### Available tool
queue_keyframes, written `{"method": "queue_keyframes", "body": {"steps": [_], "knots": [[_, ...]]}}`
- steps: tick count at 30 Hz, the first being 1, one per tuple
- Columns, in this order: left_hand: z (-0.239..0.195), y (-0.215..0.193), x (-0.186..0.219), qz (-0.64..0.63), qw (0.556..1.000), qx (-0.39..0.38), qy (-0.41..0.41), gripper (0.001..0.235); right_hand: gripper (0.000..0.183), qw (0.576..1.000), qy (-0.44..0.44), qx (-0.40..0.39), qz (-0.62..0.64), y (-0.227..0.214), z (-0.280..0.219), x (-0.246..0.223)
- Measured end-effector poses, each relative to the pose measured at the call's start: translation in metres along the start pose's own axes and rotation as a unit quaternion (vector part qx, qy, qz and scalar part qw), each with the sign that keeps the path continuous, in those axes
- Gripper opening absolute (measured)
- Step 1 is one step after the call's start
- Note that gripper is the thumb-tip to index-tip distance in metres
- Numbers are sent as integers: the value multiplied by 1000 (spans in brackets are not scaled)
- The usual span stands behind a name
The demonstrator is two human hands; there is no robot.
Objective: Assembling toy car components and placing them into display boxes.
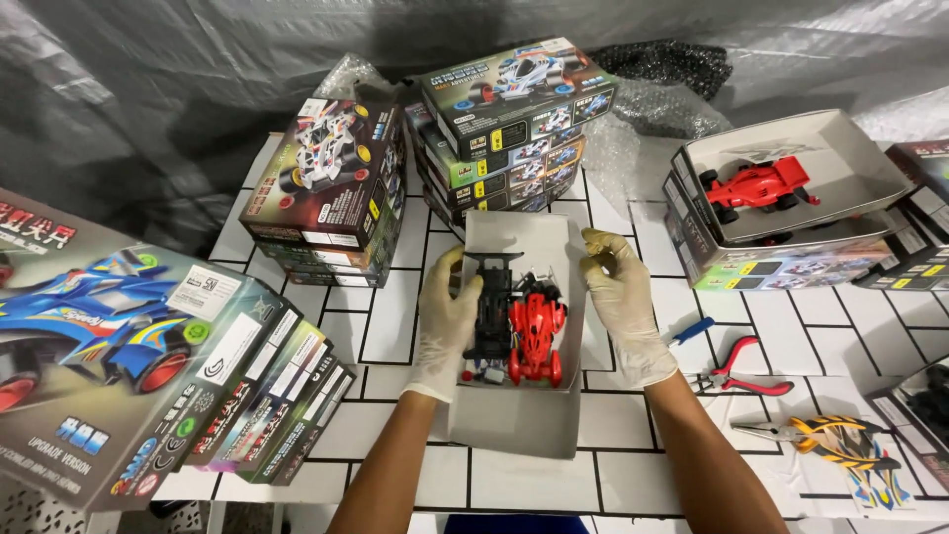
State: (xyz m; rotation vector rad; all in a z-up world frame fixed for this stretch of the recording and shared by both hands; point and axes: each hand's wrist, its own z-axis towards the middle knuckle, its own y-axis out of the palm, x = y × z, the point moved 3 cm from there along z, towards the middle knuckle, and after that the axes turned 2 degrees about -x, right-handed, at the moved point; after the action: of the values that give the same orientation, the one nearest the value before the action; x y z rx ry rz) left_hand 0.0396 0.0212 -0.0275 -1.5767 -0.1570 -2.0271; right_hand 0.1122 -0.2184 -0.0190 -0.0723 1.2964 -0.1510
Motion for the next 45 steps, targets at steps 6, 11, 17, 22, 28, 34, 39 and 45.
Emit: {"method": "queue_keyframes", "body": {"steps": [6,11,17,22,28,34,39,45], "knots": [[9,-8,-1,-20,991,-21,-131,41,16,996,46,-23,73,5,-4,-11],[2,-22,26,-90,985,66,-131,22,29,993,79,-76,38,-3,5,27],[27,-31,-28,-160,972,124,-121,23,41,955,158,-225,-108,2,-19,-8],[30,-36,-59,-220,954,156,-133,13,36,950,96,-258,-148,23,-19,30],[32,-58,-96,-257,930,145,-220,18,33,968,115,-155,-158,2,-26,-21],[-6,-76,-39,65,964,9,-258,47,31,986,136,-40,-90,-38,-11,-63],[-59,-62,25,-7,954,-13,-299,57,23,997,73,-2,-19,-38,27,-46],[-71,-50,-25,-55,952,-35,-299,55,42,962,-37,-269,0,5,-46,-159]]}}
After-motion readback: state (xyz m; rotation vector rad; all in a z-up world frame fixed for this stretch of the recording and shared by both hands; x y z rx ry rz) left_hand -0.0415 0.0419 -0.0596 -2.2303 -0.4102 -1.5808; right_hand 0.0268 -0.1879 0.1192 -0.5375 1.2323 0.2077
